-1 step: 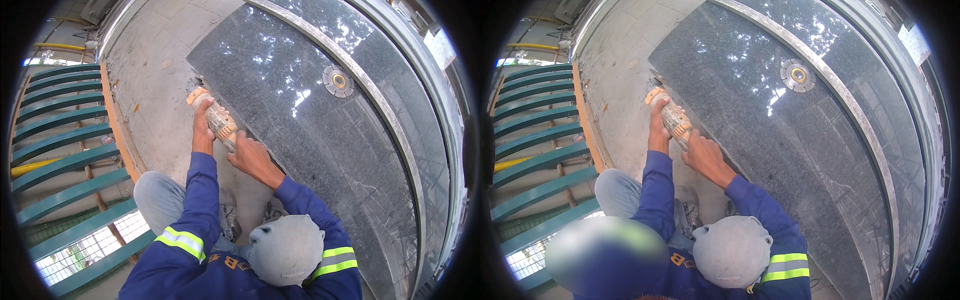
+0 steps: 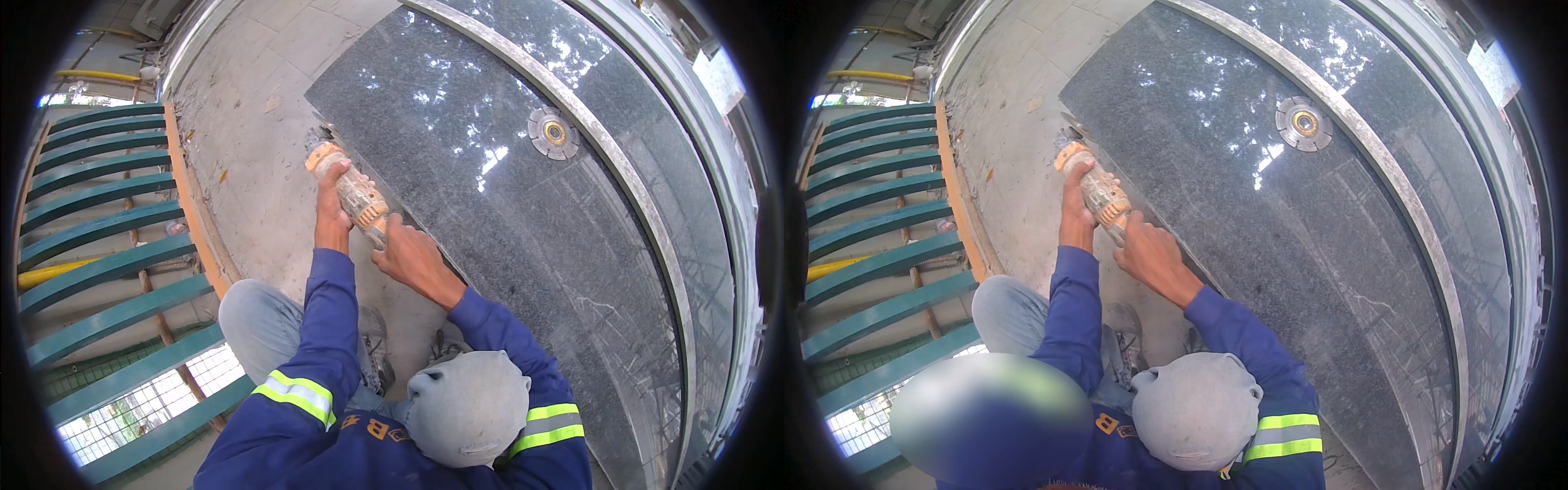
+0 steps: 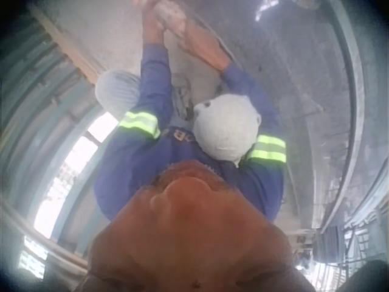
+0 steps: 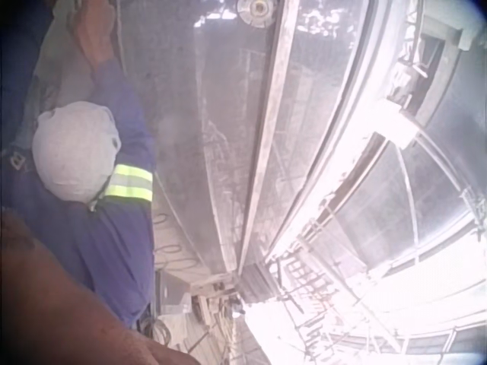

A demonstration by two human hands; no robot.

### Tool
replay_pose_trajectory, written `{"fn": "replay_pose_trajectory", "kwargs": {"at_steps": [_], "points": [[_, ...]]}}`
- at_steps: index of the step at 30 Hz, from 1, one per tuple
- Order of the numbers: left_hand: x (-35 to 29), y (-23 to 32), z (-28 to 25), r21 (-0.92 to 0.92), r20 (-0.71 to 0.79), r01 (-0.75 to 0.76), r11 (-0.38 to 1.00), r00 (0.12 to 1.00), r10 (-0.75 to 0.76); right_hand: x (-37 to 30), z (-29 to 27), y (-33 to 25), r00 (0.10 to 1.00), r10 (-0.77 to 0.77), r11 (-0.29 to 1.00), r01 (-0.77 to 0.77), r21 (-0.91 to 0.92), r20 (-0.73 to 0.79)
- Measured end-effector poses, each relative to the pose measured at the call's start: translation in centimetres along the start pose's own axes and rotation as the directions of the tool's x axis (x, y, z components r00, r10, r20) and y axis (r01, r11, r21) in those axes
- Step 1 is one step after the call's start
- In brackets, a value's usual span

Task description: The person uses an angle grinder to cut or grind a dark stone floor surface along a curved metal trim. The worker kneels on the floor and guides the tool steadily along the edge, generating dust.

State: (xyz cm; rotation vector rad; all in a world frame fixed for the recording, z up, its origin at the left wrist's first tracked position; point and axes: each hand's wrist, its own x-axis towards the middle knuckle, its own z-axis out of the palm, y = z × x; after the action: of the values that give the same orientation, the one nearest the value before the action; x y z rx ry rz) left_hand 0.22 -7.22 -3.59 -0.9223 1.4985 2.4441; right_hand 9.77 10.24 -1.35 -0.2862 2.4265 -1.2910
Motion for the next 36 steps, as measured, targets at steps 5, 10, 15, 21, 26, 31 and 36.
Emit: {"fn": "replay_pose_trajectory", "kwargs": {"at_steps": [5,10,15,21,26,31,36], "points": [[-0.5,0.1,1.1,-0.011,-0.013,0.003,1.000,1.000,-0.003,0.1,-0.4,0.0,1.000,0.020,1.000,-0.020,0.001,0.019],[-0.9,-0.2,0.8,-0.026,-0.001,-0.002,1.000,1.000,0.002,-0.4,-0.4,0.1,1.000,0.010,1.000,-0.009,-0.009,0.030],[-1.3,-0.1,1.0,-0.026,0.020,0.004,1.000,1.000,-0.004,-0.9,-0.6,0.1,1.000,0.009,1.000,-0.008,-0.012,0.028],[-1.3,-0.4,0.7,-0.016,0.022,-0.001,1.000,1.000,0.002,-1.2,-0.9,0.0,0.999,0.016,1.000,-0.016,-0.013,0.039],[-1.1,-0.5,0.6,-0.031,0.021,0.002,1.000,1.000,-0.001,-0.9,-0.6,0.2,0.999,0.024,1.000,-0.024,-0.010,0.038],[-0.8,-0.3,0.5,-0.033,0.014,-0.001,0.999,1.000,0.001,-0.6,-0.3,0.3,1.000,-0.005,1.000,0.005,0.006,0.023],[-1.0,-0.5,1.0,-0.027,-0.008,0.003,1.000,1.000,-0.003,-0.6,-0.6,0.3,0.999,0.030,1.000,-0.030,-0.008,0.040]]}}
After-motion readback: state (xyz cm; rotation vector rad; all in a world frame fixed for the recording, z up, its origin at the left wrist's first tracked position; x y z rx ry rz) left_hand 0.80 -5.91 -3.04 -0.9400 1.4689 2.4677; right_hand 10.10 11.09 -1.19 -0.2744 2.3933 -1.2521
